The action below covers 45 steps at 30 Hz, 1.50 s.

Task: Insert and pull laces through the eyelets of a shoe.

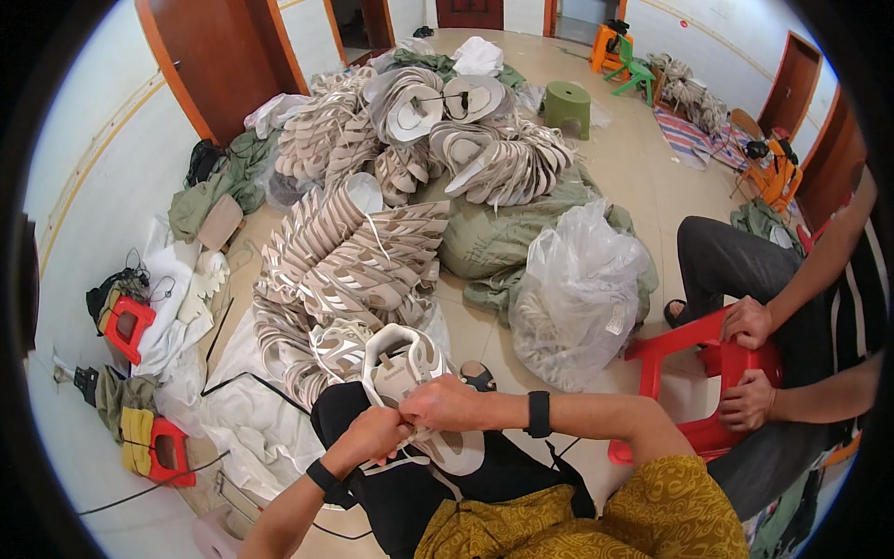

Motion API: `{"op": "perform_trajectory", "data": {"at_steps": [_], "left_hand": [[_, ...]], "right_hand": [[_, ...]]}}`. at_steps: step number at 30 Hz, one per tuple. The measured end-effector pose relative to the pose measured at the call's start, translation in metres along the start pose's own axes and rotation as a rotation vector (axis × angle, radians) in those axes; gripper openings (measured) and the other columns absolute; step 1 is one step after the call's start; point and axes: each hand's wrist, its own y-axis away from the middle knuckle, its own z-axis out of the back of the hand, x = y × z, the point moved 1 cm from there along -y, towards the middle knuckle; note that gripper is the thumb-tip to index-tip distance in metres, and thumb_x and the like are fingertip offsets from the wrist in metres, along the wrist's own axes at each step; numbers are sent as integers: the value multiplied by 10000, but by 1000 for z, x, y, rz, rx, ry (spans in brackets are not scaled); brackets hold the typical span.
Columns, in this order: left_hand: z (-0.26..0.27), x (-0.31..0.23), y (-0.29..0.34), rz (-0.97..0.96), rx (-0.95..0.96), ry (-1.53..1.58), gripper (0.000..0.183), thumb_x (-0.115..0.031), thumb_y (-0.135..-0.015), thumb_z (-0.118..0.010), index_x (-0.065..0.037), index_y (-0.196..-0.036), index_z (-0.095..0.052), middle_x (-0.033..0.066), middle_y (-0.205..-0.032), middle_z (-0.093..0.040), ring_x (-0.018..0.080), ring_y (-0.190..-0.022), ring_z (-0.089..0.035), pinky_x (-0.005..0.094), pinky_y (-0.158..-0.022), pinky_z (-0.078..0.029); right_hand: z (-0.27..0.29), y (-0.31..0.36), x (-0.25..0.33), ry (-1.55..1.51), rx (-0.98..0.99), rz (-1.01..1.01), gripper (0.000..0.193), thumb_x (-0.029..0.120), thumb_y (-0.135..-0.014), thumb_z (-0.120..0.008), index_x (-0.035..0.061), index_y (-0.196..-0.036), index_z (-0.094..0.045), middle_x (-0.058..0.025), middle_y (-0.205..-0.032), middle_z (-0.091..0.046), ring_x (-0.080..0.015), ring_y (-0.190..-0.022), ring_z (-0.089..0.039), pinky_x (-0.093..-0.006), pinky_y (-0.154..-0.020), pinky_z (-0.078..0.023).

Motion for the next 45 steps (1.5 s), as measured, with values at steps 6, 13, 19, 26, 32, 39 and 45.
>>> {"op": "perform_trajectory", "data": {"at_steps": [6, 13, 19, 26, 32, 39, 45], "left_hand": [[-6, 7, 2, -52, -33, 183, 253, -218, -816, -492, -28, -866, -652, 66, -544, -593, 180, -427, -586, 296, -531, -499], [-13, 11, 2, -31, -106, 410, 242, -226, -812, -530, -20, -861, -647, 83, -547, -590, 183, -448, -595, 296, -532, -497], [-25, 12, -5, -190, -402, -284, 241, -239, -802, -536, -19, -801, -634, 177, -664, -625, 326, -608, -632, 413, -553, -509], [-28, 6, -5, -192, -438, -275, 224, -233, -786, -545, -27, -725, -606, 199, -661, -614, 356, -631, -622, 441, -555, -500], [-46, 11, -2, -202, -715, -21, 186, -199, -799, -562, -34, -714, -582, 201, -588, -578, 362, -566, -598, 446, -528, -480], [-53, 15, -7, -207, -841, 192, 155, -154, -812, -578, -33, -715, -575, 175, -574, -573, 339, -545, -595, 412, -505, -467], [-34, 0, -2, -273, -1107, 85, 136, -150, -821, -584, -55, -726, -558, 148, -572, -573, 332, -509, -578, 400, -462, -444]], "right_hand": [[1, 0, 1, -53, -53, 22, 58, 137, -716, -594, 82, -731, -582, -76, -659, -589, -258, -639, -599, -364, -549, -478], [2, 4, 0, -55, -52, 18, 54, 130, -719, -591, 77, -712, -581, -73, -666, -586, -251, -653, -596, -355, -559, -474], [-1, 8, 1, -77, -112, 88, 64, 91, -700, -614, 67, -690, -556, -65, -641, -549, -235, -644, -569, -343, -556, -462], [-3, 14, 0, -10, -129, 120, 86, 80, -674, -640, 67, -702, -560, -41, -639, -533, -221, -627, -543, -333, -549, -456], [-2, 15, -1, -106, -186, 84, 80, 67, -669, -625, 58, -665, -546, -57, -656, -540, -238, -653, -548, -345, -592, -456], [-6, 15, -3, -149, -228, 100, 76, 72, -661, -631, 68, -709, -572, -55, -687, -561, -230, -666, -557, -333, -609, -458], [-14, 25, 4, 32, -169, 136, 85, 93, -629, -621, 69, -650, -542, -59, -659, -523, -244, -654, -537, -357, -583, -441]]}}
